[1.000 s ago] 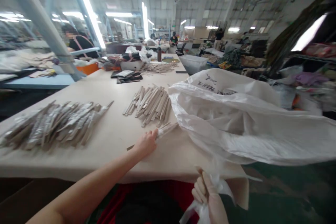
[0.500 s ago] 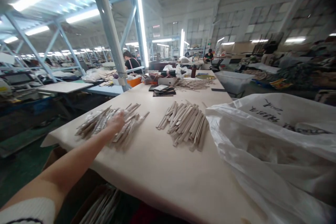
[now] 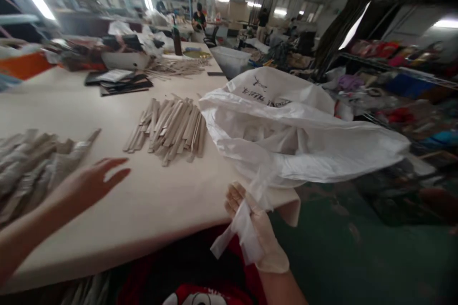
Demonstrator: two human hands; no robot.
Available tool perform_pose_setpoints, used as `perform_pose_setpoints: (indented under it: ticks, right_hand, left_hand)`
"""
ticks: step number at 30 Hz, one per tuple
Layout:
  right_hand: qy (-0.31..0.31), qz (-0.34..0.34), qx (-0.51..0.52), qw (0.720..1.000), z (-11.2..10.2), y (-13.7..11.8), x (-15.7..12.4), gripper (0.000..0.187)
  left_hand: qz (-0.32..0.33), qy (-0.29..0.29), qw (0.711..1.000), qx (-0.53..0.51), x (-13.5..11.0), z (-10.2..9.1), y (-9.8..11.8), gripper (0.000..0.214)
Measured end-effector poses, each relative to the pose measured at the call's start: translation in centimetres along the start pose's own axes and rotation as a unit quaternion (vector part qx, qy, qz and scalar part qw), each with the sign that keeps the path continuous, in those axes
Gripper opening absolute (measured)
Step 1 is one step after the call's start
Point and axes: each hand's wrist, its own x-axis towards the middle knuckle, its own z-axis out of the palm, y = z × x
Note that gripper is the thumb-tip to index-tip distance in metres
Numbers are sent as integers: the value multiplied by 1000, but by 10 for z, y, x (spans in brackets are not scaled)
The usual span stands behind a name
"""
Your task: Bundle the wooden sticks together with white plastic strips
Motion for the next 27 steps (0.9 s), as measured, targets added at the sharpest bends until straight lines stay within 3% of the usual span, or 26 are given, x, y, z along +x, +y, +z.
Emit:
perform_pose_setpoints:
  ticks: [1,2,3,5,8,12,16,20,23,27]
  right_hand:
    - [-13,-3,2,1000,4,1,1,29]
    - [-21,-6,0,1000,6,1,2,29]
    - [-24,-13,-4,1000,6,2,2,29]
    - [-21,-33,-25,999,1,5,3,28]
    - [-13,-65,-59,996,-15,8,6,24]
    - [-14,-77,-64,995,-30,8,10,25]
    - [-19,-82,-49,995,-32,7,8,33]
    - [3,-86,-41,995,-38,7,3,34]
    - [27,-57,-21,998,-41,6,-3,32]
    - [38,-26,14,999,-38,-5,-11,27]
  left_hand:
    - [17,-33,999,-18,-6,23,27,44]
    - [34,-119,990,-62,-12,45,57,42]
    - [50,-205,971,-108,-19,65,87,40]
    - [83,-311,933,-163,-28,97,142,40]
    - [109,-323,930,-136,-34,121,192,42]
    - [108,-282,949,-90,-31,133,205,44]
    - [91,-288,944,-132,-24,154,202,23]
    - [42,-299,936,-178,-22,175,202,18]
    - [22,-318,927,-196,-24,178,202,21]
    - [20,-285,938,-197,-21,171,203,20]
